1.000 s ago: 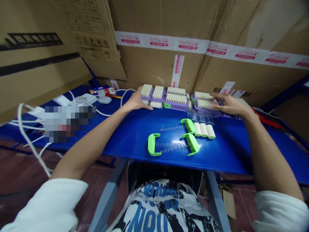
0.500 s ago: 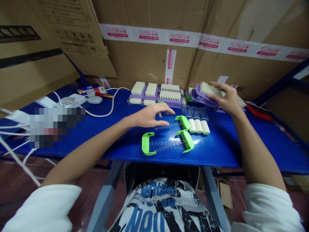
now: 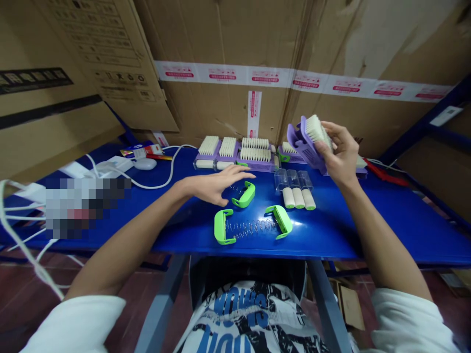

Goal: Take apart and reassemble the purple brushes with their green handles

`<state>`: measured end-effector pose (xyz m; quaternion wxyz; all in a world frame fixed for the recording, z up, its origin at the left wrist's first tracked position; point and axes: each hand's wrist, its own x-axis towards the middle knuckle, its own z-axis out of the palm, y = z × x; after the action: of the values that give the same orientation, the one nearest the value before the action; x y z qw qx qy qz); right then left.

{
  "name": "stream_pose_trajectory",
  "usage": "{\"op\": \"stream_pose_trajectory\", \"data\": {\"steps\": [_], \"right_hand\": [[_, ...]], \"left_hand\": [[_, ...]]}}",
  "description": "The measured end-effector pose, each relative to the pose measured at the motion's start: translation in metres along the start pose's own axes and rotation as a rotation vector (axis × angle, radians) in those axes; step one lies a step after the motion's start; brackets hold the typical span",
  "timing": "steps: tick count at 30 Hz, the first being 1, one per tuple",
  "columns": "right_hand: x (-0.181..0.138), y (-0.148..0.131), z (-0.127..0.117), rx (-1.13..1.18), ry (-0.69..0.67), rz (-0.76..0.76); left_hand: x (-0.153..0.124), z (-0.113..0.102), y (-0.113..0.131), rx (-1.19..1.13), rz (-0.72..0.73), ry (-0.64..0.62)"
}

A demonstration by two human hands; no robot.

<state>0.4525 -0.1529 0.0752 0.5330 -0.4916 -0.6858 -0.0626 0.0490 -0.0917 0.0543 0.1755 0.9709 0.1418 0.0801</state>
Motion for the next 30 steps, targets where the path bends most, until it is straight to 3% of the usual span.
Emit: {"op": "stream_pose_trajectory", "data": {"steps": [4, 6, 11, 13, 16, 22, 30], "right_hand": [[-0.006, -0.017, 0.011, 0.070, 0.009, -0.050], [-0.009, -0.026, 0.015, 0.048, 0.011, -0.057], [-0.014, -0.043, 0.020, 0.037, -0.027, -0.089], [-0.016, -0.046, 0.024, 0.063, -0.055, -0.103], [-0.020, -0.050, 0.029, 0.102, -0.103, -0.105], [-0.026, -0.063, 0.035, 0.197, -0.132, -0.135], [-0.026, -0.062, 0.032, 0.166, -0.102, -0.168]], "left_hand": [[0.017, 0.016, 0.014, -0.086, 0.079, 0.006], [0.020, 0.014, 0.014, -0.093, 0.057, 0.119], [0.003, -0.026, -0.010, -0.336, 0.069, 0.869], [-0.005, -0.038, -0.022, -0.515, 0.134, 1.010], [-0.006, -0.039, -0.030, -0.663, 0.146, 1.001], [0.011, -0.016, -0.013, -0.638, 0.069, 0.995], [-0.002, -0.031, -0.018, -0.650, 0.164, 1.036]]}}
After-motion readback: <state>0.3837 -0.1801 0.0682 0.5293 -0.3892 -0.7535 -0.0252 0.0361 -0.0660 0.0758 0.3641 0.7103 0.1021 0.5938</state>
